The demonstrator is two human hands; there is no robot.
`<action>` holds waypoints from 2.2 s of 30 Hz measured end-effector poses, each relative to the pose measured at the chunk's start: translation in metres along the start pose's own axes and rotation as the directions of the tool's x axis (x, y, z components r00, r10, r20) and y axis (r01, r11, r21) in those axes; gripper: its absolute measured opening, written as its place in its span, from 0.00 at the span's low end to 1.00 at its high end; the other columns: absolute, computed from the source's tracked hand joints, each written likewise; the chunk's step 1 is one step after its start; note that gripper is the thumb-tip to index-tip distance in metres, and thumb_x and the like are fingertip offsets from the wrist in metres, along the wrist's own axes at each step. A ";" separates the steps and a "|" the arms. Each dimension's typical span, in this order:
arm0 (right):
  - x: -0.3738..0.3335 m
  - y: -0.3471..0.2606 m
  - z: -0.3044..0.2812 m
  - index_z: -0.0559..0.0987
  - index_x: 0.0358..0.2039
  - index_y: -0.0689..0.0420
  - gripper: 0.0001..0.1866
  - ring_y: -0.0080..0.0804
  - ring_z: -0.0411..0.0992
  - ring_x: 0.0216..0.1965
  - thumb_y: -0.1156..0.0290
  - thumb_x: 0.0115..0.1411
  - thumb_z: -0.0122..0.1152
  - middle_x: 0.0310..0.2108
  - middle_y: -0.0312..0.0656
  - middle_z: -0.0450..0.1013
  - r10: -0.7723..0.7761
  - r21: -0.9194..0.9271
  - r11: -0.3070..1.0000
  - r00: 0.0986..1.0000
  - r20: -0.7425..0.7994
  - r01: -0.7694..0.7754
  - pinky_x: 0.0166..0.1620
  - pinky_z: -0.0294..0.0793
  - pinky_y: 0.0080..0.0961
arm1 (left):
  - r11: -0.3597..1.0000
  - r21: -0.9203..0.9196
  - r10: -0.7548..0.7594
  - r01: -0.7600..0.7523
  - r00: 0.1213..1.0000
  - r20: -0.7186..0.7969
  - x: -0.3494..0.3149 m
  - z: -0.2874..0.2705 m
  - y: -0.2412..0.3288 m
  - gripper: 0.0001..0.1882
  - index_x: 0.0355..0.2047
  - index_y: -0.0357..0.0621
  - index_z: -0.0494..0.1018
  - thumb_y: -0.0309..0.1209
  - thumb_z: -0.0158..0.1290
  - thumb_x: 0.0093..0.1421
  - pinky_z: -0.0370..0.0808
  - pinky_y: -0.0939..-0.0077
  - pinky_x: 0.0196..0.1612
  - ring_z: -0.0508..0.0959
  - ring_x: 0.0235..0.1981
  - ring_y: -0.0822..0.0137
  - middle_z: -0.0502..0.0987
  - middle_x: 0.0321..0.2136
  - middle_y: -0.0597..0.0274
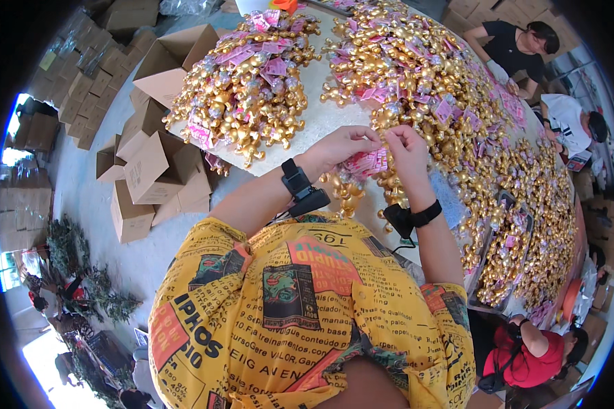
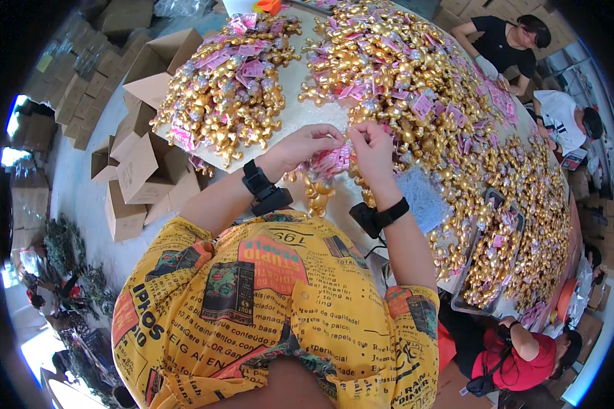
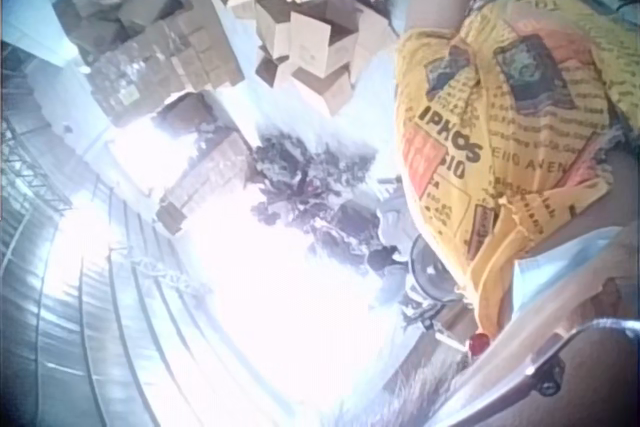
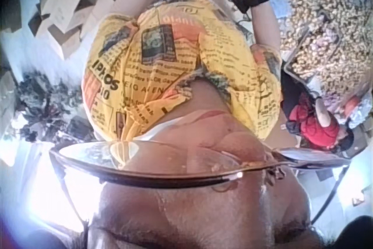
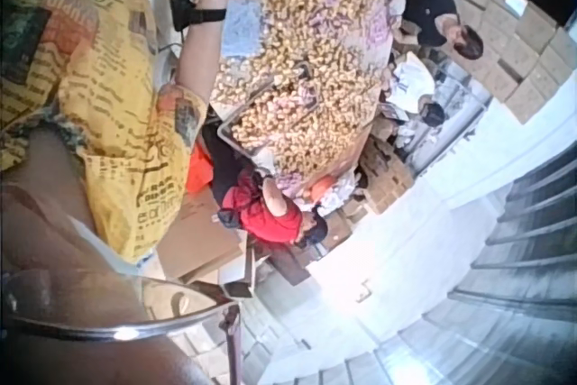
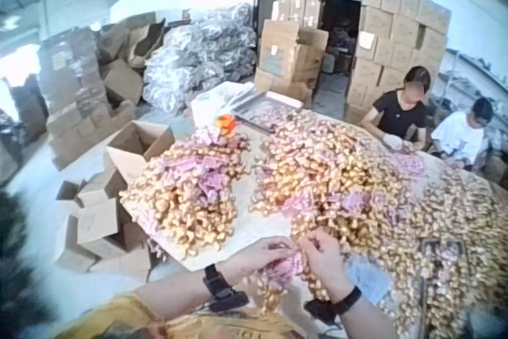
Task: Attaching gold-colored heart-shaped items to pink paper cards and sorting them into piles.
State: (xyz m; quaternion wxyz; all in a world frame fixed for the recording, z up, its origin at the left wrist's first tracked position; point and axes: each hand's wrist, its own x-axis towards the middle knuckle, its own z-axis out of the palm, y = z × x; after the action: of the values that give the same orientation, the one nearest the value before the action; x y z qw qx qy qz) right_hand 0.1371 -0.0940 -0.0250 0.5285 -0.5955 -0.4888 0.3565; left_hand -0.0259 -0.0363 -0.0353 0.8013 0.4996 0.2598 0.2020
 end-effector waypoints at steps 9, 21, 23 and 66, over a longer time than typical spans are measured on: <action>0.005 -0.006 -0.033 0.76 0.26 0.63 0.09 0.16 0.63 0.17 0.69 0.54 0.58 0.16 0.31 0.67 0.145 -0.357 0.933 0.866 0.478 0.041 0.21 0.61 0.16 | 0.979 -0.193 -0.095 0.068 0.986 -0.134 -0.001 -0.036 -0.016 0.04 0.33 0.44 0.70 0.30 0.49 0.59 0.67 0.87 0.25 0.71 0.23 0.80 0.72 0.24 0.71; -0.002 -0.039 -0.102 0.78 0.27 0.61 0.07 0.13 0.60 0.16 0.70 0.55 0.57 0.16 0.29 0.65 0.082 -0.323 0.946 0.978 0.190 -0.016 0.18 0.57 0.14 | 0.907 -0.400 -0.238 0.131 0.944 -0.230 0.008 -0.083 -0.047 0.06 0.36 0.45 0.69 0.31 0.47 0.60 0.73 0.70 0.37 0.73 0.31 0.68 0.72 0.31 0.64; -0.002 -0.043 -0.090 0.78 0.27 0.61 0.07 0.13 0.60 0.17 0.70 0.54 0.57 0.16 0.29 0.66 0.089 -0.325 0.946 0.974 0.207 -0.017 0.19 0.57 0.14 | 0.893 -0.425 -0.253 0.145 0.944 -0.210 0.007 -0.089 -0.047 0.06 0.36 0.45 0.68 0.32 0.47 0.61 0.73 0.69 0.38 0.73 0.32 0.68 0.72 0.31 0.64; 0.014 -0.043 -0.022 0.76 0.27 0.62 0.04 0.31 0.69 0.24 0.75 0.51 0.58 0.24 0.41 0.71 -0.257 -0.320 0.868 0.895 0.364 0.379 0.29 0.68 0.23 | 0.938 0.318 0.267 -0.134 0.867 -0.420 -0.006 -0.024 -0.015 0.04 0.30 0.41 0.62 0.28 0.44 0.60 0.57 0.85 0.17 0.61 0.15 0.80 0.63 0.14 0.71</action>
State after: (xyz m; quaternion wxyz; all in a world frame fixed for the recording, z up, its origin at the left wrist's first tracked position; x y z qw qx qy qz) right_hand 0.1524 -0.0879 0.0224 0.3706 -0.5337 -0.7180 0.2497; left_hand -0.0439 -0.0294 -0.0563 0.6135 0.5701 0.4127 0.3581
